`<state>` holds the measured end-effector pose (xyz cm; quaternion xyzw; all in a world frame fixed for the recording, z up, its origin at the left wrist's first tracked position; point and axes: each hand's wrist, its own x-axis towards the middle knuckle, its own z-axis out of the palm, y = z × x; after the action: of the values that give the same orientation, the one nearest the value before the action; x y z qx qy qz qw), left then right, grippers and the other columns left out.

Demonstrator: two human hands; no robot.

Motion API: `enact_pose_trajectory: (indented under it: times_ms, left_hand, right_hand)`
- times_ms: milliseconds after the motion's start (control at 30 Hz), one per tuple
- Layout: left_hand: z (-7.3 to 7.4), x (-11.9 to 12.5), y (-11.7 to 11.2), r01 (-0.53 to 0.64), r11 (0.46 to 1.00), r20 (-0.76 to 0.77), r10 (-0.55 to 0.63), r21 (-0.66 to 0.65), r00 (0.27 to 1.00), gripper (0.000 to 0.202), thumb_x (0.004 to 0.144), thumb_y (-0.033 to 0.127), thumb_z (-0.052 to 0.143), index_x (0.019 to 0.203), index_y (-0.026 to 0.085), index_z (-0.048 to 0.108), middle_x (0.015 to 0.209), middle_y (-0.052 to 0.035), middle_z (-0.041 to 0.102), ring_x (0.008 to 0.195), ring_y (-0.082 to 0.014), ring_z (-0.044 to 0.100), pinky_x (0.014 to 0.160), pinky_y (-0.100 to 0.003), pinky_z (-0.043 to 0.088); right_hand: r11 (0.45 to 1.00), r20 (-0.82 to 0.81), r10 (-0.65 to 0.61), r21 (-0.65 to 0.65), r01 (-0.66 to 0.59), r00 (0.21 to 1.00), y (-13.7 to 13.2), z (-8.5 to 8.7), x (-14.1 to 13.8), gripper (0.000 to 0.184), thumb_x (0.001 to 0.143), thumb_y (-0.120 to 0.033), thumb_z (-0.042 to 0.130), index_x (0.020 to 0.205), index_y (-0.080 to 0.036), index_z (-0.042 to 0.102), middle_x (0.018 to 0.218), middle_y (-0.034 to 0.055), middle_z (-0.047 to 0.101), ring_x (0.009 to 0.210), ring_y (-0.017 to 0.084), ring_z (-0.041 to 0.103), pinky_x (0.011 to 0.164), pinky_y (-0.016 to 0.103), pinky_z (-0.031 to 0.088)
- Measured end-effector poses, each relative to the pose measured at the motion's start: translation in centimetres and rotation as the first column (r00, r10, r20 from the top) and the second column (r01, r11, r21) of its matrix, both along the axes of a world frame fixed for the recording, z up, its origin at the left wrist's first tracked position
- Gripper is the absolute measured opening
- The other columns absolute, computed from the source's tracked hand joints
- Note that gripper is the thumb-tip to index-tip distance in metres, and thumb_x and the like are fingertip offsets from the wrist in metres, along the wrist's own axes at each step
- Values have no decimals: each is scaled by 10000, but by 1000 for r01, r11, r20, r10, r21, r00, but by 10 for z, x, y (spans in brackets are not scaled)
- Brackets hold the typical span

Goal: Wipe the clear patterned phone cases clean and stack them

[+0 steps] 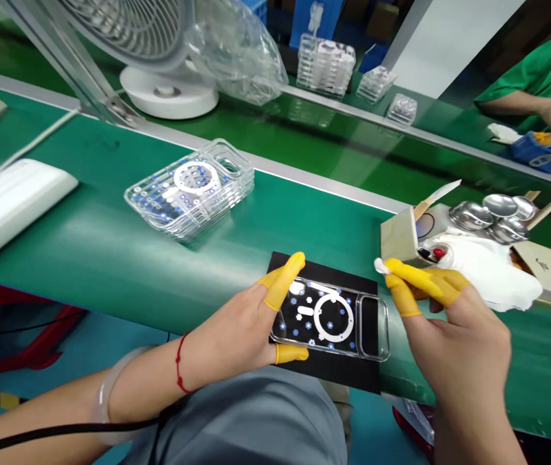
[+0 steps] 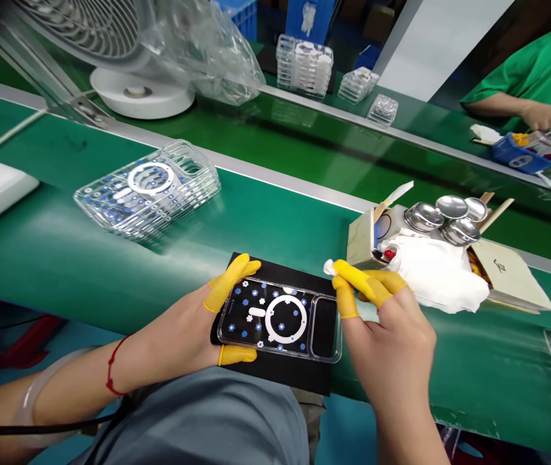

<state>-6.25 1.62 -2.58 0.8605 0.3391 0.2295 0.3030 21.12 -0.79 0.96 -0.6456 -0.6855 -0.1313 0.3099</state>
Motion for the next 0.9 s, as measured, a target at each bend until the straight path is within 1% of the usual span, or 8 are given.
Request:
enact_pose_trajectory:
  times_ms: [133,233,300,400,500,633,833,900]
  left_hand:
    - [4,-12,6,75,996,-63,-73,41,995,1415,754,490,954,1696,272,-79,1695,-249,375,1592,-420,341,1314,-655,274]
    - [7,-27,9,101,995,-104,-99,12,990,1324,798,485,923,1703,278,-20,1720,-224,342,1609,-401,311,1304,-603,338]
    - [8,-34,9,117,993,-110,-118,-16,987,1145,902,419,844,1703,287,36,1709,-191,381,1596,-361,358,1290,-547,388]
    - [8,-36,9,135,991,-93,-137,-25,986,933,981,299,715,1690,255,111,1677,-180,437,1566,-325,421,1286,-517,397]
    - [5,-32,8,117,993,-76,-117,-5,990,927,949,249,699,1679,231,127,1679,-193,428,1562,-328,427,1272,-510,416]
    - [0,-28,8,116,993,-50,-115,19,992,982,907,210,704,1685,226,105,1685,-200,418,1563,-350,420,1264,-529,426]
    - [-5,-29,8,111,994,-38,-110,10,993,1142,797,120,729,1697,245,38,1711,-196,377,1558,-367,423,1249,-535,445]
    - [-6,-30,7,103,995,-47,-103,6,994,1120,806,132,728,1693,245,53,1708,-192,382,1559,-363,424,1244,-532,453]
  right_hand:
    - [992,-243,32,-113,-61,970,-28,-1,3,136,993,-347,720,1092,-283,787,934,-11,760,623,145,598,609,288,495]
    - [947,-309,225,-156,-283,924,-36,-6,-24,154,997,-239,705,1133,-274,768,990,6,777,763,166,696,700,279,563]
    - [890,-282,385,-139,-435,879,-35,-9,-51,169,1004,-174,667,1126,-238,765,1002,40,775,851,189,715,751,297,586]
    - [822,-136,542,-119,-557,829,-32,-13,-78,261,1038,-108,534,1079,-192,778,941,68,765,798,207,672,699,336,567]
    - [781,-52,594,-200,-592,802,-37,-14,-71,391,1052,-53,421,1101,-195,782,938,69,752,815,204,649,726,349,541]
    - [788,-29,562,-282,-547,826,-45,-11,-51,407,1058,-45,434,1199,-232,767,1003,60,740,907,201,638,801,335,522]
    - [749,-36,638,-204,-631,769,-24,-9,-92,434,1082,-97,383,980,-187,796,852,62,708,758,199,583,708,335,483]
    - [745,-57,635,-217,-630,770,-25,-11,-88,403,1074,-85,404,1039,-184,794,884,62,722,784,197,600,732,331,499]
